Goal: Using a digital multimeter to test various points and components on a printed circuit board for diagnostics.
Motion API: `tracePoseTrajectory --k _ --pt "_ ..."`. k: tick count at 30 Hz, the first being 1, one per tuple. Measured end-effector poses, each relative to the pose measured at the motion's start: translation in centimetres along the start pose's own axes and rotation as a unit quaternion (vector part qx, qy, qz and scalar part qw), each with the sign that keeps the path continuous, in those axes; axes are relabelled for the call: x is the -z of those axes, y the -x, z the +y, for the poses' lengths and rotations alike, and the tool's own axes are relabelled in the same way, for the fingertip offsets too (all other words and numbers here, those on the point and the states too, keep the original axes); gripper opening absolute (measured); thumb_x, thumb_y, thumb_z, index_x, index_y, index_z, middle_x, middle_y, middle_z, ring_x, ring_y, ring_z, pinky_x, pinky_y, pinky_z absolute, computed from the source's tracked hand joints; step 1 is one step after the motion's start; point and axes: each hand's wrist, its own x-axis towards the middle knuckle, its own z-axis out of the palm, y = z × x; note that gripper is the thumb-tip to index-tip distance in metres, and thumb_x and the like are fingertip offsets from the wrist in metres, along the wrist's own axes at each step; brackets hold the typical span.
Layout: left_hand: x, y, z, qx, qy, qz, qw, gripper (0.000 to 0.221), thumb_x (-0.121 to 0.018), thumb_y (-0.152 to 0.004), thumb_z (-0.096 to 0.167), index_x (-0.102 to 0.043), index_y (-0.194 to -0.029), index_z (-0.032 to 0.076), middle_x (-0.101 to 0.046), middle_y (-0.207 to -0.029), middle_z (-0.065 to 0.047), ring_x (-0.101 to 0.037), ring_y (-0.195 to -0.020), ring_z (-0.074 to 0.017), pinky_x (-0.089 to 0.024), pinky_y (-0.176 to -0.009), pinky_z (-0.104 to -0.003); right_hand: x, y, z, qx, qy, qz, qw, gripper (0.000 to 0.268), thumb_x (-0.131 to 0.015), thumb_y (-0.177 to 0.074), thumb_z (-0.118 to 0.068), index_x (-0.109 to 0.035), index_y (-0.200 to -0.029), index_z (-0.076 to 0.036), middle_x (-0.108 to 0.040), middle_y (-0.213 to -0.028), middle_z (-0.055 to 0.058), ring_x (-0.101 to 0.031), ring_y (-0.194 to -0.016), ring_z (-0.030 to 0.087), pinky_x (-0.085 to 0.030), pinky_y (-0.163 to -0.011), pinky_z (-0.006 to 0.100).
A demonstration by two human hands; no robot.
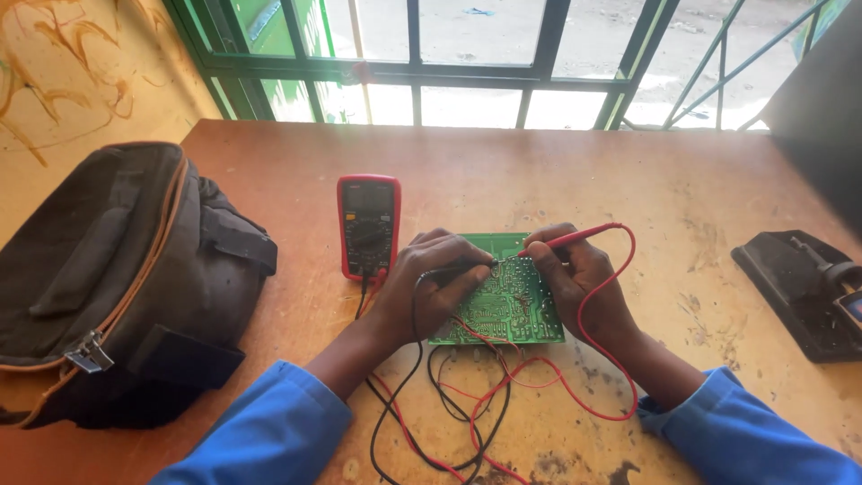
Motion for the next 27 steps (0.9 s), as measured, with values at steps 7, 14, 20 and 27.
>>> tracePoseTrajectory --k 7,14,20,27 --pt "0.2 0.3 0.2 -0.021 -0.014 -0.003 1.0 0.019 -0.069 -0.097 0.032 -0.076 -0.103 0.015 -0.078 -0.094 -0.008 -0.073 -0.099 -0.0335 -0.053 -0.094 -0.047 0.2 0.0 0.6 0.011 0.006 -0.003 1.0 0.023 -0.06 -0.104 -0.031 -0.07 -0.11 -0.011 -0.076 -0.093 0.014 -0.073 -0.091 0.023 -0.061 -0.075 0.042" --pt "0.0 0.4 -0.1 -0.034 -0.014 0.006 0.999 0.019 -0.068 -0.098 0.031 -0.076 -0.103 0.014 -0.078 -0.095 -0.009 -0.074 -0.1 -0.0341 -0.053 -0.094 -0.048 0.4 0.0 1.1 0.033 0.018 -0.017 0.999 0.025 -0.058 -0.106 -0.032 -0.068 -0.112 -0.011 -0.074 -0.096 0.014 -0.072 -0.092 0.024 -0.061 -0.074 0.042" --pt "-0.1 0.4 -0.1 -0.034 -0.013 0.008 0.999 0.019 -0.068 -0.098 0.03 -0.076 -0.105 0.014 -0.078 -0.096 -0.009 -0.074 -0.099 -0.0347 -0.054 -0.093 -0.049 0.5 0.0 1.1 0.039 0.019 -0.022 0.999 0.026 -0.058 -0.106 -0.033 -0.067 -0.113 -0.01 -0.073 -0.095 0.015 -0.071 -0.093 0.024 -0.06 -0.072 0.042" --pt "-0.1 0.5 -0.3 -0.038 -0.017 0.011 0.999 0.018 -0.068 -0.099 0.03 -0.075 -0.106 0.015 -0.078 -0.096 -0.009 -0.073 -0.099 -0.0346 -0.054 -0.092 -0.048 0.5 0.0 0.7 0.046 0.015 -0.028 0.998 0.026 -0.057 -0.108 -0.032 -0.067 -0.114 -0.009 -0.071 -0.095 0.015 -0.069 -0.095 0.021 -0.06 -0.073 0.041"
